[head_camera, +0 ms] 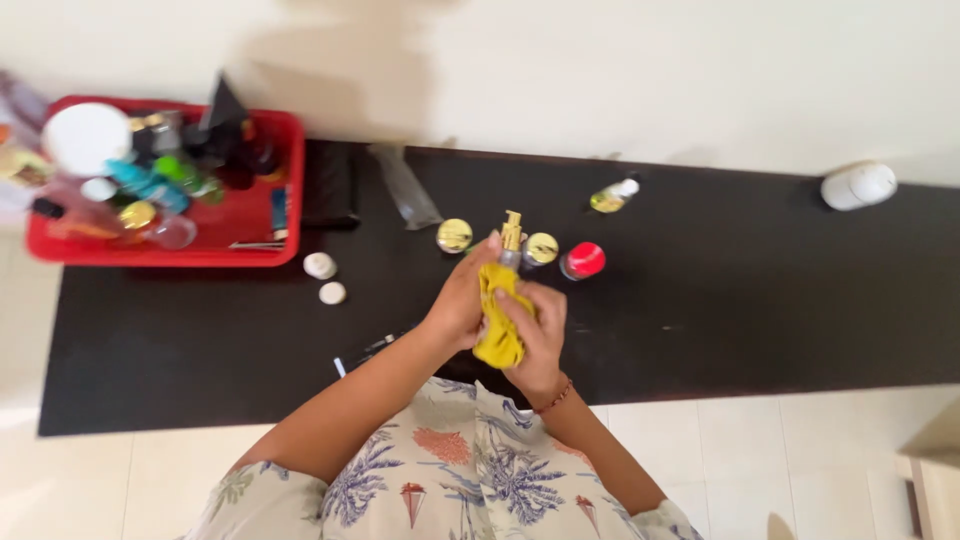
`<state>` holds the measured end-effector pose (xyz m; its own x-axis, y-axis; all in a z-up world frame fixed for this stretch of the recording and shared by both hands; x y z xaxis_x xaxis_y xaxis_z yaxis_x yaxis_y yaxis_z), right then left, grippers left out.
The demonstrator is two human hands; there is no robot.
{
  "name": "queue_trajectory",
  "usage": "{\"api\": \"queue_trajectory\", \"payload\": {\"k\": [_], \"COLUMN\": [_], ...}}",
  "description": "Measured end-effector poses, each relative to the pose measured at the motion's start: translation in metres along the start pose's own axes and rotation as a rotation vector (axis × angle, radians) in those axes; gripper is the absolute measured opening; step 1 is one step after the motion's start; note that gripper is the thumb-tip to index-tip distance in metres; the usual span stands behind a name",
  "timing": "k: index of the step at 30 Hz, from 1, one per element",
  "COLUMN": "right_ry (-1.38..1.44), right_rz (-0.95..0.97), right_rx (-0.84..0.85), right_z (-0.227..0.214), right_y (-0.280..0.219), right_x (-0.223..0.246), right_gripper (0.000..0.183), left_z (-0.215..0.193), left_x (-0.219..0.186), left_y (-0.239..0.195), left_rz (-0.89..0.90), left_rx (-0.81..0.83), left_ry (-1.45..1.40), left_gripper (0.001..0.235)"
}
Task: Wiping and organizing cosmetic bottles, jars, and other items on a dresser using a yellow cloth.
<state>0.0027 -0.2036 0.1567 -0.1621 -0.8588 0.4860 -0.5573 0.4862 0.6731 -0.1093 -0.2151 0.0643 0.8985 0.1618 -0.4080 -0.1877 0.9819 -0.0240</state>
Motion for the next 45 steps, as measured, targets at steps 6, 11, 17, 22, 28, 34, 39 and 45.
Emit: {"api": "queue_trajectory", "payload": {"k": [6, 11, 17, 22, 28, 34, 39, 45], "right_ry": [0.153, 0.191, 0.289, 0.228, 0.219, 0.154, 0.239, 0.066], "right_rz": [0.111, 0.115, 0.083, 0.175, -0.122, -0.047, -0.012, -0.195], "right_rx": [-0.111, -0.015, -0.008, -0.136, 0.01, -0.094, -0.101, -0.035], "right_z": [0.023, 0.051, 0.08, 0.089, 0.106, 0.116, 0.122, 0.121], "right_y": [0.023, 0.01, 0.004, 0.011, 0.017, 0.014, 0.019, 0.024], "right_x": [0.005, 0.056, 0.068, 0.101, 0.12, 0.144, 0.136, 0.175], "right_gripper": [0.035, 0.038, 0.037, 0.03, 0.049, 0.044, 0.042, 0.051], "left_z": [0.017, 0.004, 0.004, -0.018, -0.015, -0.019, -0.012, -0.003], "left_x": [-0.023, -0.069, -0.095, -0.111, -0.132, -0.159, -0.158, -0.185], "left_y": [-0.037, -0.057, -0.086, -0.101, -0.123, -0.132, -0.141, -0.145], "left_rz": [0.074, 0.169, 0.262, 0.251, 0.287, 0.261, 0.212, 0.282], "left_rx": [-0.205, -0.312, -0.303, -0.255, -0.329, -0.241, -0.326, -0.15], "left_ry": [0.172, 0.144, 0.196, 0.181, 0.2, 0.189, 0.19, 0.201], "left_gripper": [0.037, 0.033, 0.036, 0.035, 0.039, 0.036, 0.041, 0.038]}}
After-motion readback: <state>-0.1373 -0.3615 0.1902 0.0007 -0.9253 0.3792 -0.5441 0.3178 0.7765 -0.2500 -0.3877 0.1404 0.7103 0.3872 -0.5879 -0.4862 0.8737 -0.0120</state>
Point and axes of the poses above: each hand's wrist, its own y-axis towards the middle knuckle, its own z-axis out of the palm, x = y × z, the point moved 4 cm from there along y, towards the middle knuckle, and after that the axes turned 1 degree about y, right-handed, at the moved point
